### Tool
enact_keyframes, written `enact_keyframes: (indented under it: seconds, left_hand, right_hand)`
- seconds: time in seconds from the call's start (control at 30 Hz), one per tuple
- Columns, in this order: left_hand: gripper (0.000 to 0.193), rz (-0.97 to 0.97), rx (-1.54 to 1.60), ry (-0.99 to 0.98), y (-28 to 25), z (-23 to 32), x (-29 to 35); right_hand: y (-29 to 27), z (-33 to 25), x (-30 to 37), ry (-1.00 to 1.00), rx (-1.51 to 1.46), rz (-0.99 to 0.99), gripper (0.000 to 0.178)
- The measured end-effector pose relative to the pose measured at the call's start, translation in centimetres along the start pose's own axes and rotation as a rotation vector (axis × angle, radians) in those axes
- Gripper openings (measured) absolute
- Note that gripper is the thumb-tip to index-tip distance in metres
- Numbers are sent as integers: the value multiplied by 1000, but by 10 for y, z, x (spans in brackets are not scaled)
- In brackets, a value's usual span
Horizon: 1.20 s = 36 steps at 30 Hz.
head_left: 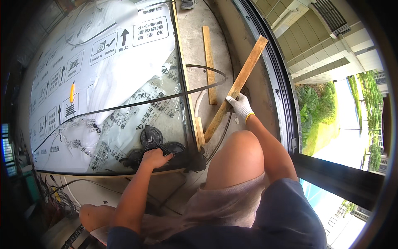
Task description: Installing and securing a large glass window pane into a frame.
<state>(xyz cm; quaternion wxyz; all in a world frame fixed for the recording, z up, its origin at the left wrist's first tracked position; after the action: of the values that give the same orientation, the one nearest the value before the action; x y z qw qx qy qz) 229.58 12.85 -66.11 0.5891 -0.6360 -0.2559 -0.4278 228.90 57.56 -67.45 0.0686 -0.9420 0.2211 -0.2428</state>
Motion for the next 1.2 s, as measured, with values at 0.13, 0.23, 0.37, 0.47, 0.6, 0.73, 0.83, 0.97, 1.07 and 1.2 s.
enact_keyframes:
  seconds: [0.13, 0.23, 0.37, 0.47, 0.6, 0.73, 0.83, 0.97, 1.07, 1.2]
  left_hand:
    - [77, -221, 89, -98, 8, 0, -9]
    - [77, -180, 10, -46, 11, -2, -15]
    - [83, -147, -49, 90, 11, 1, -13]
    - [100, -152, 79, -67, 5, -2, -5]
    - [112, -239, 99, 5, 1, -2, 6]
    - [120, -128, 7, 137, 4, -6, 4]
    - [103, -134, 60, 165, 11, -11, -4]
    - [92, -85, 49, 240, 16, -11, -11]
    - [84, -72, 39, 202, 17, -12, -12]
    - [87, -117, 30, 190, 18, -14, -15]
  right_hand:
    - [0, 6, -9, -60, -6, -90, 35]
    - [-2, 0, -9, -39, 1, -116, 35]
    - [-2, -18, -4, 53, 12, -141, 32]
    - [-8, -38, 6, 187, 108, -134, 32]
    - [-21, -73, 37, 282, 238, -100, 32]
    - [-18, -97, 74, 221, 411, -34, 34]
    - [-9, -72, 118, 197, 311, 62, 41]
    - [25, 8, 193, 136, 252, 329, 47]
    - [76, 85, 254, 212, 91, 440, 44]
    - [122, 157, 306, 252, -151, 580, 40]
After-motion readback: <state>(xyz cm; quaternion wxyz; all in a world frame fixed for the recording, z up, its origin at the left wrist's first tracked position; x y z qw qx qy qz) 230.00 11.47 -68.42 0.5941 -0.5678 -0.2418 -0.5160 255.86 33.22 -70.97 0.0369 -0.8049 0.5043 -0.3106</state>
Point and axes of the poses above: each hand's wrist, its own x-axis away from the middle knuckle, its own y-axis out of the palm, z = x × y, the point moved 4 cm from there along -x, towards the middle knuckle, and after that the axes turned 5 degrees about -y, right-handed, at the moved point
